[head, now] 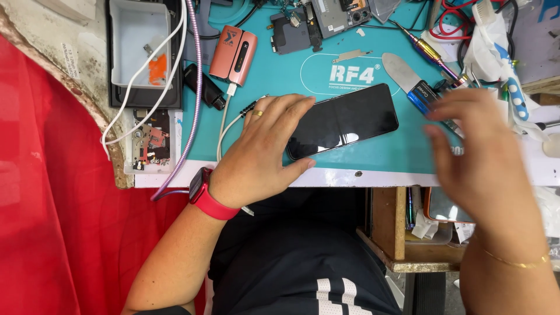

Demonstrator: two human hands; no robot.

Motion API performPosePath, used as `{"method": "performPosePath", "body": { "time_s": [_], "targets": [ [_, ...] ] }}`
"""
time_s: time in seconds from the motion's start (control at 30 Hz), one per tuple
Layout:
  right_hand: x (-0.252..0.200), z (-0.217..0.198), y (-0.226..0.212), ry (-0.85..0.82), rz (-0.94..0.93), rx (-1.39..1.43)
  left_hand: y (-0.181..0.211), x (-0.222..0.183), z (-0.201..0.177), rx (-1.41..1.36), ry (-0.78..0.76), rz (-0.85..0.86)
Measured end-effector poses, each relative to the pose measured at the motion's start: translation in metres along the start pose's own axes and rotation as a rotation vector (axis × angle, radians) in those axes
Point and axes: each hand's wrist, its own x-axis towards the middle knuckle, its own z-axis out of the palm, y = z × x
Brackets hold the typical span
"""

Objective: The person uses a metal prying tool to carefully separate the screen from the frame of a black smartphone. They work along the edges of the device, lifting the screen slightly to release the adhesive seal.

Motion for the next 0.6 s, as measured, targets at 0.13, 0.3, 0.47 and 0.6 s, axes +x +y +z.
{"method": "performPosePath", "body": {
  "time_s": [0.13, 0.3, 0.47, 0.6],
  "targets": [
    [-0.064, -0.001, 0.041, 0.144, 0.089, -0.258, 0.018, -0.004, 0.009, 0.092, 0.111, 0.026],
    [-0.100, 0.020, 0.058, 0.206, 0.180, -0.359, 0.041, 0.001, 0.043, 0.345, 0.243, 0.063],
    [-0.100, 0.023, 0.048, 0.288, 0.163, -0.293, 0.046, 0.008, 0.062, 0.482, 0.346, 0.063],
    [-0.099, 0.017, 0.028, 0.354, 0.138, -0.244, 0.045, 0.008, 0.063, 0.503, 0.305, 0.039]
  ]
}}
